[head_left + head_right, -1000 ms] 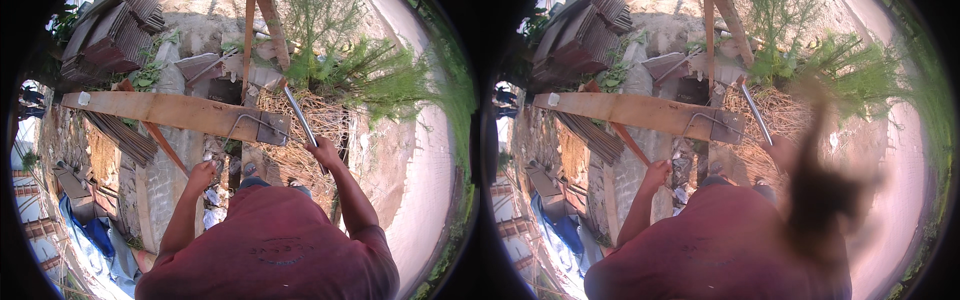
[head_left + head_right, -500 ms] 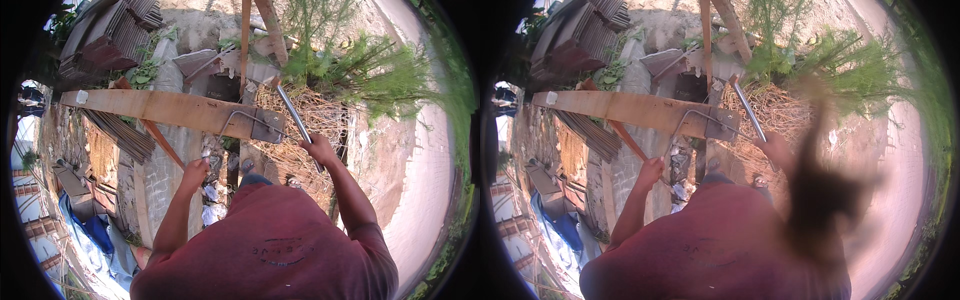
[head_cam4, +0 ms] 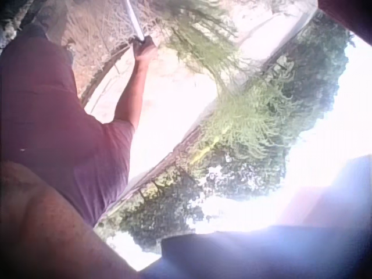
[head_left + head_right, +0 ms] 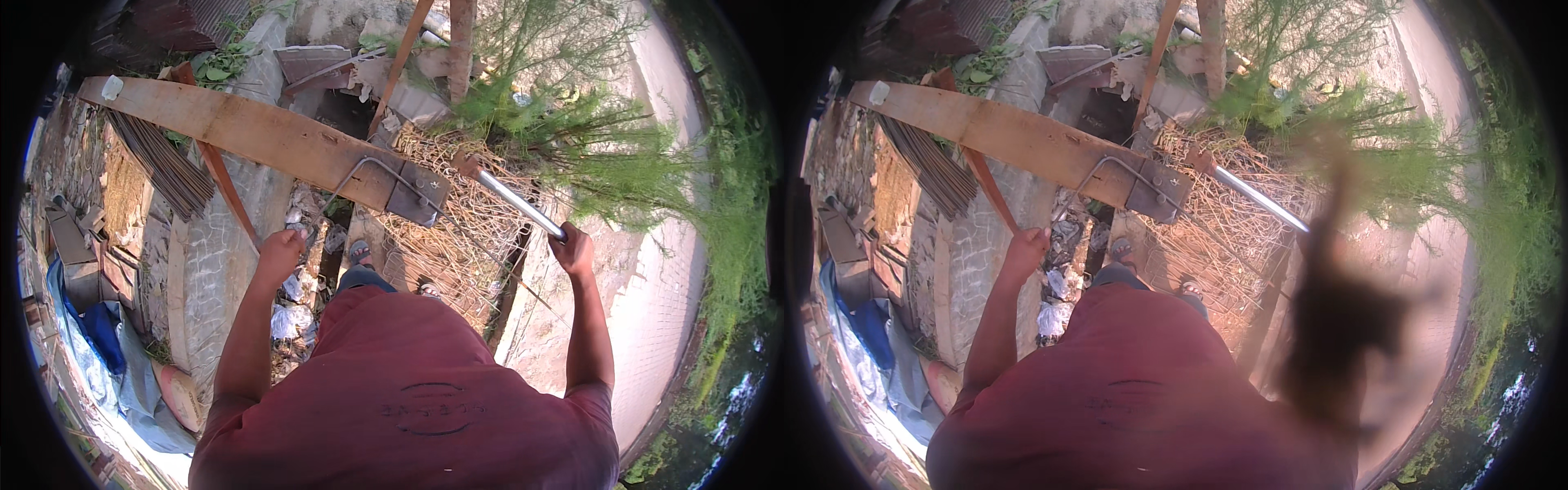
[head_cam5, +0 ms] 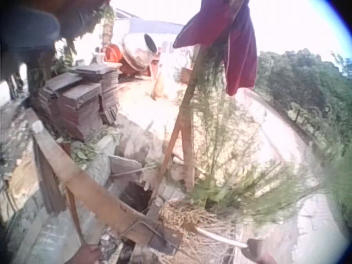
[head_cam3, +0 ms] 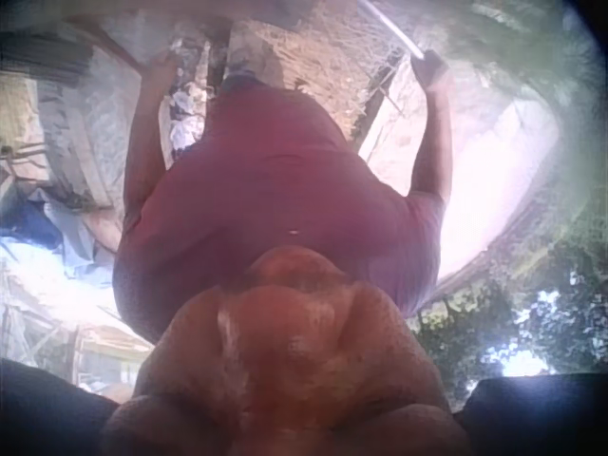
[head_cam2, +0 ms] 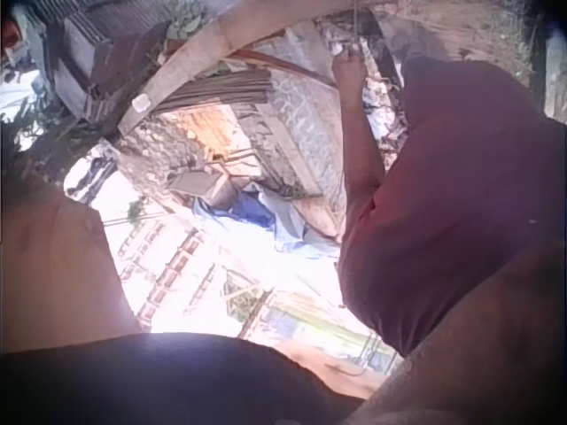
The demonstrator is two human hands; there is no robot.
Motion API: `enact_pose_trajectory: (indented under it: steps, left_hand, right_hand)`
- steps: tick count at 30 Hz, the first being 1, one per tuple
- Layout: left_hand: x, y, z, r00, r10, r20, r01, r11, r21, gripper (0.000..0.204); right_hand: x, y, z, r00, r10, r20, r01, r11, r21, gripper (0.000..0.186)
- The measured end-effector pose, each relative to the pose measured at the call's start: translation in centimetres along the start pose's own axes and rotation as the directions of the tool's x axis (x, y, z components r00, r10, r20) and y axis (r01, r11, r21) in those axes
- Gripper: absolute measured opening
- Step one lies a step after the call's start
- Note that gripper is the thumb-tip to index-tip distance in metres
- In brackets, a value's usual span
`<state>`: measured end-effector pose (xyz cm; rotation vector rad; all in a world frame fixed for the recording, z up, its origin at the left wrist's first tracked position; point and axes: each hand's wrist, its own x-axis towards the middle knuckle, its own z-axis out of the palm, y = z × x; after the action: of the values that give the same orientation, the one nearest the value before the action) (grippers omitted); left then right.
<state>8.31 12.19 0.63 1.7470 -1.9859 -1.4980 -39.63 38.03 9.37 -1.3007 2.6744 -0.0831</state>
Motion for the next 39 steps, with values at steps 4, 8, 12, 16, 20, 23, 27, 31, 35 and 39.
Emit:
enact_pose_trajectory:
  steps: [4,8,12,16,20,23,27,31,35,39]
  left_hand:
    - [-0.3,1.2,-0.2,1.000,-0.013,0.003,0.012,0.999,0.036,0.038]
    - [-0.5,1.5,-0.4,1.000,0.011,0.005,-0.011,1.000,0.015,0.039]
    - [-0.4,0.9,-0.2,1.000,0.001,0.012,-0.001,0.999,-0.035,0.039]
    - [-0.8,2.1,-0.5,1.000,-0.010,0.014,0.010,1.000,-0.006,0.039]
    - [-0.7,1.9,-0.7,0.999,-0.033,0.013,0.034,0.999,-0.008,0.038]
    - [-0.7,1.7,-0.6,1.000,-0.025,0.008,0.025,0.999,-0.031,0.039]
    - [-0.1,0.4,-0.1,0.999,-0.040,0.008,0.040,0.999,-0.026,0.040]
    - [-0.6,0.6,0.4,1.000,-0.018,-0.024,0.018,1.000,0.000,0.041]
    - [-0.6,0.8,0.6,0.997,-0.041,-0.069,0.044,0.998,0.041,0.040]
    - [-3.4,0.6,1.2,0.832,0.353,-0.428,-0.170,0.897,0.408,0.038]
  right_hand:
    - [3.1,2.7,-0.2,0.978,-0.207,-0.001,0.206,0.974,-0.092,0.019]
    - [8.1,3.6,1.3,0.874,-0.481,-0.059,0.457,0.859,-0.230,0.020]
    - [12.9,2.6,2.5,0.798,-0.576,-0.175,0.523,0.808,-0.273,0.023]
    - [18.7,1.1,3.6,0.680,-0.699,-0.221,0.617,0.709,-0.342,0.020]
    - [22.3,-1.8,3.0,0.675,-0.738,-0.005,0.700,0.642,-0.313,0.014]
    - [22.9,-2.1,3.1,0.671,-0.740,0.046,0.727,0.644,-0.238,0.013]
    - [19.5,2.2,5.2,0.708,-0.700,-0.093,0.664,0.705,-0.250,0.005]
    - [17.8,1.2,3.8,0.755,-0.634,-0.165,0.592,0.769,-0.241,0.005]
    - [18.6,2.0,6.2,0.781,-0.564,-0.267,0.522,0.825,-0.218,0.006]
    - [20.2,3.1,7.9,0.846,-0.494,-0.200,0.469,0.869,-0.161,0.007]
